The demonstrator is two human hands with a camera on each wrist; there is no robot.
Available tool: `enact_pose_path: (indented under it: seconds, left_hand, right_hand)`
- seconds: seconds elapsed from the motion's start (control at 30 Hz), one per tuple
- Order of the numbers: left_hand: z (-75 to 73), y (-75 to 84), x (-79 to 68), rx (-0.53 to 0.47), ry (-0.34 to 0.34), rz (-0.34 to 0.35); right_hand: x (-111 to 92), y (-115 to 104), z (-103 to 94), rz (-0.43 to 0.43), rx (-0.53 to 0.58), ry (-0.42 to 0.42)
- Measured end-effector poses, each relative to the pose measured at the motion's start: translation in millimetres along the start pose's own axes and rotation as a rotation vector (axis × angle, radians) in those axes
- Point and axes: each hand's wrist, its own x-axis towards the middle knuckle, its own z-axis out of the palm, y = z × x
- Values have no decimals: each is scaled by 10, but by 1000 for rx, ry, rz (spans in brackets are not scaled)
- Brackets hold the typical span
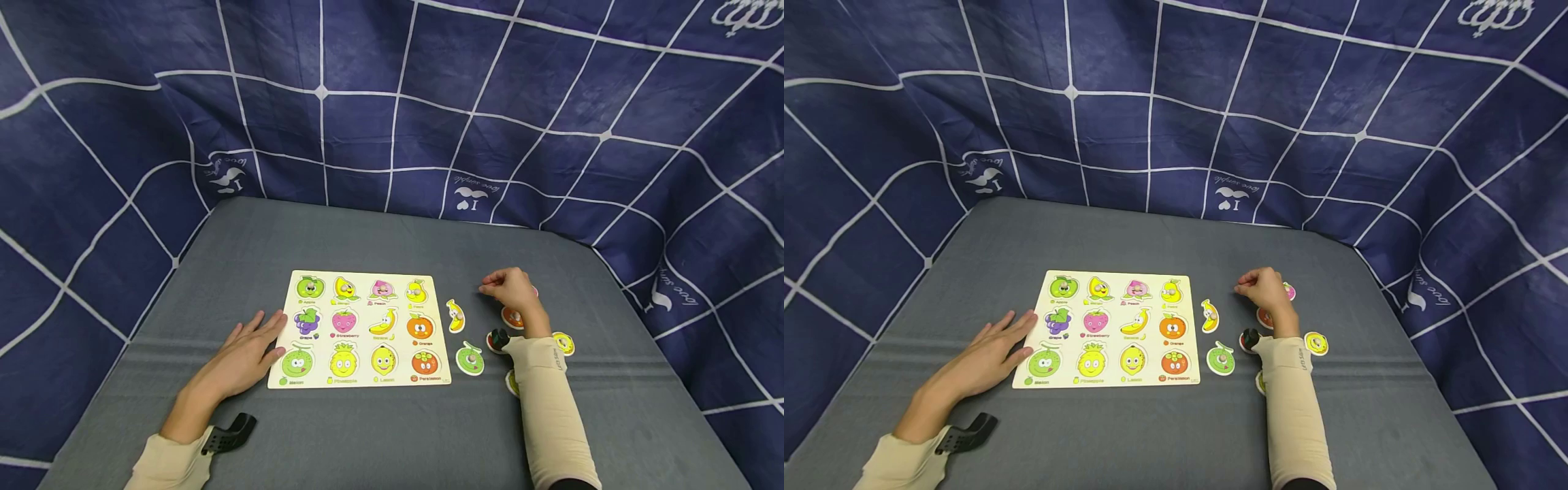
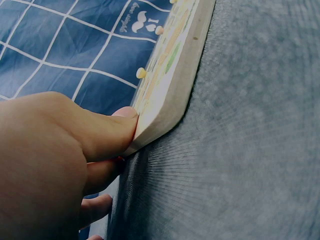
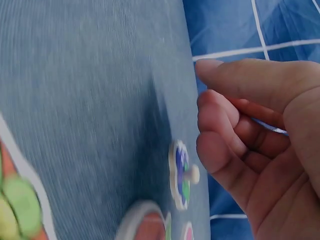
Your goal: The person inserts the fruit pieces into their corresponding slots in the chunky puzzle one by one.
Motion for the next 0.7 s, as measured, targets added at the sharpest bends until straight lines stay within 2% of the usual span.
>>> enact_pose_path:
  seconds: [0.33,0.7]
  left_hand:
    - [1,-12,-6,6,7,2]
    - [-7,5,-1,3,3,-6]
  right_hand:
    - [-8,219,-110,88,-6,79]
    - [17,309,-139,239,-21,156]
